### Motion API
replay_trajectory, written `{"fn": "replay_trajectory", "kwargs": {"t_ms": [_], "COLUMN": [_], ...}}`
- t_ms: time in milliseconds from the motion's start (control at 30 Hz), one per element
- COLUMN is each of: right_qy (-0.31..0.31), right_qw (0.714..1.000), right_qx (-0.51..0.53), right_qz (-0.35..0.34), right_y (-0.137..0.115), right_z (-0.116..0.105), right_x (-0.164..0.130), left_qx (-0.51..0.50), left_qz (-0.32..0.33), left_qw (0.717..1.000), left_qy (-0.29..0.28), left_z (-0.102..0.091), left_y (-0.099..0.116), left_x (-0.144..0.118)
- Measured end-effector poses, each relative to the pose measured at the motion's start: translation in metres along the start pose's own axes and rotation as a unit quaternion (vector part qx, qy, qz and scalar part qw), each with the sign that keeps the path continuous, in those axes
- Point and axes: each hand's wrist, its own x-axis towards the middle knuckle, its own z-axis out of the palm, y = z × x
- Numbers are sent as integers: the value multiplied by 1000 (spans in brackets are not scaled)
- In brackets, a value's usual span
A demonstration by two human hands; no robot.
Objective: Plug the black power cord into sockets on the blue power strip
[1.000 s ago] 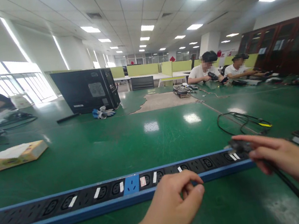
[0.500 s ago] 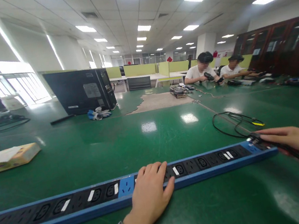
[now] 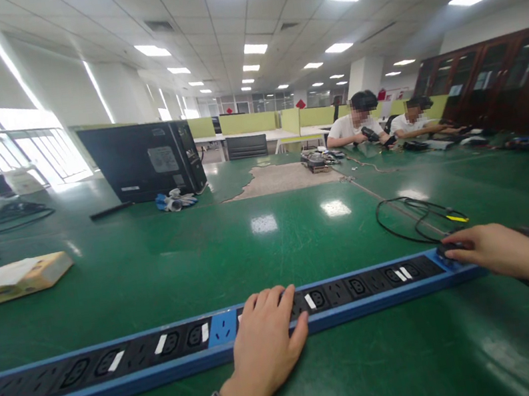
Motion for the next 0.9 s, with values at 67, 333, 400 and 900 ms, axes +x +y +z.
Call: {"fn": "replay_trajectory", "kwargs": {"t_ms": [67,333,400,900], "right_qy": [-14,-14,-10,-23], "right_qw": [1000,1000,1000,999], "right_qx": [-11,-20,-14,7], "right_qz": [5,-12,-16,-27], "right_y": [-1,21,24,-22], "right_z": [3,29,31,-8], "right_x": [2,2,1,-3], "left_qx": [1,0,1,14], "left_qz": [1,-1,0,0], "left_qw": [1000,1000,1000,1000], "left_qy": [3,9,9,7], "left_z": [0,2,1,0], "left_y": [0,1,1,3], "left_x": [0,-1,-1,-1]}}
